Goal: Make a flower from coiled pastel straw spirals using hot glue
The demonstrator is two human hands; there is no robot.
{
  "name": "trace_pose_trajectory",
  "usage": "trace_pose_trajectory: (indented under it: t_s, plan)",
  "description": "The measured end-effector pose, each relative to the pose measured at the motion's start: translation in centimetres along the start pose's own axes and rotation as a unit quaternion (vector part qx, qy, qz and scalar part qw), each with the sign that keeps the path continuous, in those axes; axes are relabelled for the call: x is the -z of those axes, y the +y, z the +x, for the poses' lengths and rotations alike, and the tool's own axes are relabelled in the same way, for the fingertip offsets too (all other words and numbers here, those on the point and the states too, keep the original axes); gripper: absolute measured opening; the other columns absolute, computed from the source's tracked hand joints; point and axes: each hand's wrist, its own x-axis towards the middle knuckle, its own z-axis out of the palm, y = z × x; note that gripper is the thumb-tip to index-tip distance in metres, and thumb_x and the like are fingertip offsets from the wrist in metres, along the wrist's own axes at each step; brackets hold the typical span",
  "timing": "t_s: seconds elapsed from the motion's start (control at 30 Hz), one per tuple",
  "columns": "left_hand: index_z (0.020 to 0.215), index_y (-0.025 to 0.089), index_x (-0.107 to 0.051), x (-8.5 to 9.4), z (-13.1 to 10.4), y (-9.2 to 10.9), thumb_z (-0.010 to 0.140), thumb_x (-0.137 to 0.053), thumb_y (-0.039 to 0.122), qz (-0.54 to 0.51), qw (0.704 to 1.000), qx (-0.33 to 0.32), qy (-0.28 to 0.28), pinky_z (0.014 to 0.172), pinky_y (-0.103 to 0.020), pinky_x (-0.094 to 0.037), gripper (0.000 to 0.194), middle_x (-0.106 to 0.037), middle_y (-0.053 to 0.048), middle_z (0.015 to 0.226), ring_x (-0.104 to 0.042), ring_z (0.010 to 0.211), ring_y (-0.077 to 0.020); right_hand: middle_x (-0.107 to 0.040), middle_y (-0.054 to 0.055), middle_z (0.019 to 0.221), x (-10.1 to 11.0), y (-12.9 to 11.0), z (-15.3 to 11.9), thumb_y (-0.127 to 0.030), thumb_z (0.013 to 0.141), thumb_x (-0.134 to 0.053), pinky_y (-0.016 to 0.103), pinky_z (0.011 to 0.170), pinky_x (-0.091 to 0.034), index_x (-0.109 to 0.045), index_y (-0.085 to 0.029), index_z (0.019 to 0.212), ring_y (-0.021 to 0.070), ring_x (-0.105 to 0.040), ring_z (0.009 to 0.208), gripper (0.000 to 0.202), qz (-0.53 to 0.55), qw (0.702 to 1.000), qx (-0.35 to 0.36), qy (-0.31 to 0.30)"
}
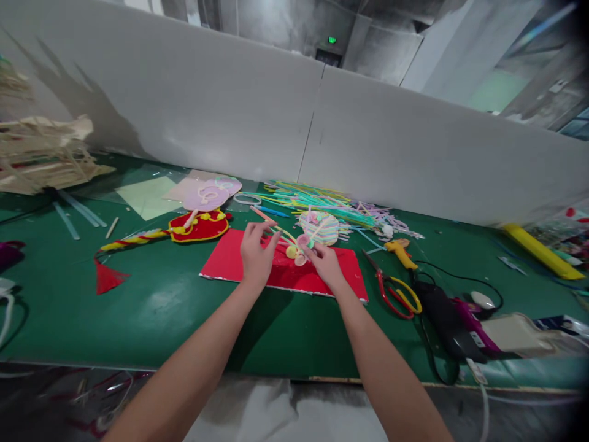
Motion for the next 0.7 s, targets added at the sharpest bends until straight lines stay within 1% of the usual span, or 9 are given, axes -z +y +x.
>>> trace_pose_trajectory:
  t_s: [0.07, 0.1, 0.17, 0.27, 0.4, 0.57, 0.7]
  plan:
    - [0.098, 0.022, -0.062, 0.22, -0.09, 0.35, 0.081, -0.056, 0.030, 0.060, 0.994, -0.082, -0.036, 0.082, -0.031, -0.042, 0.020, -0.056, -0.005, 0.095, -0.053, 0.090, -0.0182, -0.033, -0.005, 0.056, -0.07, -0.15, -0.09, -0.048, 0.076, -0.052, 0.024, 0.053, -0.026, -0.046, -0.018, 0.058, 0.0110, -0.031, 0.056, 0.036, -0.008, 1.000, 0.005, -0.006]
    - [0.099, 0.022, -0.062, 0.19, -0.14, 0.39, 0.082, -0.055, 0.030, 0.083, 0.988, -0.111, -0.061, 0.084, -0.032, -0.040, 0.020, -0.057, -0.006, 0.097, -0.053, 0.093, -0.0192, -0.034, -0.005, 0.056, -0.11, -0.21, -0.13, -0.048, 0.077, -0.051, 0.024, 0.053, -0.026, -0.046, -0.018, 0.058, 0.0111, -0.032, 0.056, 0.035, -0.011, 1.000, 0.007, -0.011]
    - [0.099, 0.022, -0.063, -0.06, -0.22, 0.29, 0.082, -0.054, 0.029, 0.102, 0.980, -0.131, -0.106, 0.085, -0.032, -0.039, 0.020, -0.060, -0.006, 0.097, -0.053, 0.094, -0.0202, -0.036, -0.004, 0.057, -0.20, -0.34, -0.18, -0.048, 0.078, -0.050, 0.024, 0.054, -0.027, -0.049, -0.019, 0.060, 0.0116, -0.033, 0.056, 0.035, -0.015, 1.000, 0.012, -0.022]
    - [0.094, 0.022, -0.064, -0.51, -0.27, 0.02, 0.082, -0.055, 0.029, 0.098, 0.976, -0.127, -0.147, 0.081, -0.032, -0.039, 0.017, -0.064, -0.005, 0.092, -0.055, 0.089, -0.0197, -0.041, -0.004, 0.058, -0.26, -0.47, -0.25, -0.047, 0.079, -0.049, 0.024, 0.055, -0.029, -0.053, -0.018, 0.064, 0.0123, -0.036, 0.057, 0.032, -0.020, 0.999, 0.019, -0.037]
    - [0.089, 0.023, -0.066, -0.71, -0.29, -0.03, 0.080, -0.057, 0.028, 0.085, 0.974, -0.115, -0.174, 0.078, -0.031, -0.038, 0.013, -0.066, -0.003, 0.087, -0.055, 0.085, -0.0195, -0.045, -0.003, 0.060, -0.30, -0.42, -0.27, -0.044, 0.079, -0.051, 0.024, 0.055, -0.029, -0.056, -0.018, 0.065, 0.0125, -0.037, 0.058, 0.030, -0.023, 0.999, 0.025, -0.042]
    - [0.084, 0.021, -0.066, -0.66, -0.25, -0.05, 0.081, -0.055, 0.033, 0.062, 0.982, -0.066, -0.167, 0.072, -0.030, -0.041, 0.016, -0.067, -0.003, 0.079, -0.056, 0.077, -0.0188, -0.041, -0.004, 0.057, -0.31, -0.16, -0.16, -0.045, 0.080, -0.049, 0.024, 0.053, -0.028, -0.054, -0.019, 0.062, 0.0120, -0.035, 0.056, 0.032, -0.005, 0.999, 0.022, -0.046]
    - [0.084, 0.021, -0.066, -0.72, -0.26, -0.32, 0.079, -0.056, 0.034, 0.029, 0.986, -0.024, -0.165, 0.069, -0.028, -0.043, 0.017, -0.067, -0.003, 0.081, -0.058, 0.077, -0.0177, -0.045, -0.003, 0.060, -0.33, -0.31, -0.20, -0.045, 0.081, -0.047, 0.024, 0.054, -0.030, -0.057, -0.018, 0.069, 0.0124, -0.038, 0.057, 0.031, 0.014, 0.998, 0.020, -0.065]
